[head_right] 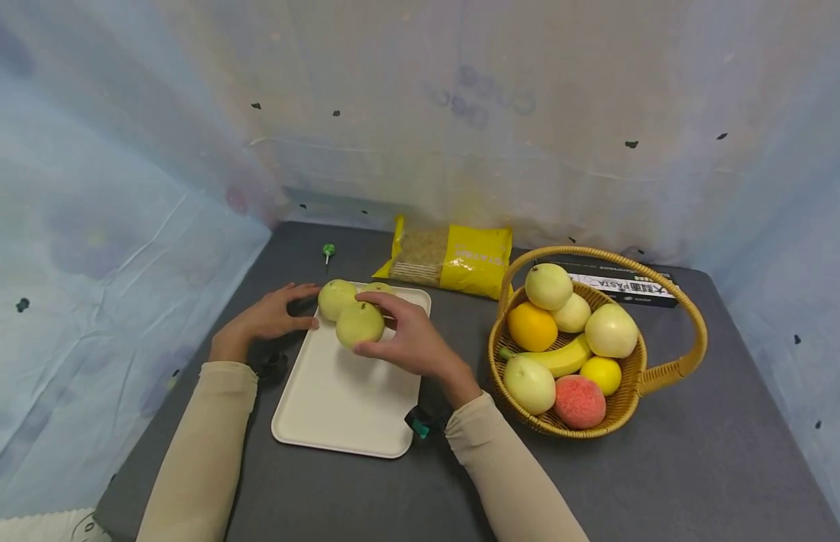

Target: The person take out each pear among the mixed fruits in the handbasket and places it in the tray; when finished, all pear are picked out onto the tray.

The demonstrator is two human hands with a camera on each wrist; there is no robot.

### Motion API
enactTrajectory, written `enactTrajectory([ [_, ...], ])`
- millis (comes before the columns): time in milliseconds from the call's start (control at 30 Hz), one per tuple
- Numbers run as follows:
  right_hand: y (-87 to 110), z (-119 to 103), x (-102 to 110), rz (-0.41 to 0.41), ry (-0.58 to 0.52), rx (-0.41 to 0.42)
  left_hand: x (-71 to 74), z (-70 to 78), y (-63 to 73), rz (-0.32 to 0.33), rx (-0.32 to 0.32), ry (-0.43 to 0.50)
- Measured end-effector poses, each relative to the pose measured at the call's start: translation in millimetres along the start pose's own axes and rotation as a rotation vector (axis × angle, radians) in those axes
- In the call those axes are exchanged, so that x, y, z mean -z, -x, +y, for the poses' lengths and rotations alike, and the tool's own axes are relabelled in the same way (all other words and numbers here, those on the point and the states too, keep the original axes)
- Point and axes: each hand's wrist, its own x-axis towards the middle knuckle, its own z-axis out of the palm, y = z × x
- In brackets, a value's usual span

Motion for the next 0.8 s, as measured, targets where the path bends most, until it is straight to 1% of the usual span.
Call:
enactTrajectory([
  [133, -9.3, 6, -11, -0.025, -0.034, -0.017, 0.6, 1.1, 1.0, -0.002, -0.005, -0.011],
  [367, -20.7, 19, -27, -0.034, -0.009, -0.077, 1.3, 1.5, 2.1, -0.005, -0.011, -0.017],
  [533, -27.2, 24, -39, -0.038, 0.011, -0.079, 1.3, -0.5, 1.5, -0.005, -0.021, -0.015],
  [800, -32.2, 35, -55, -0.073, 0.014, -0.080, 1.0, -0.4, 0.8, 0.001, -0.017, -0.018],
])
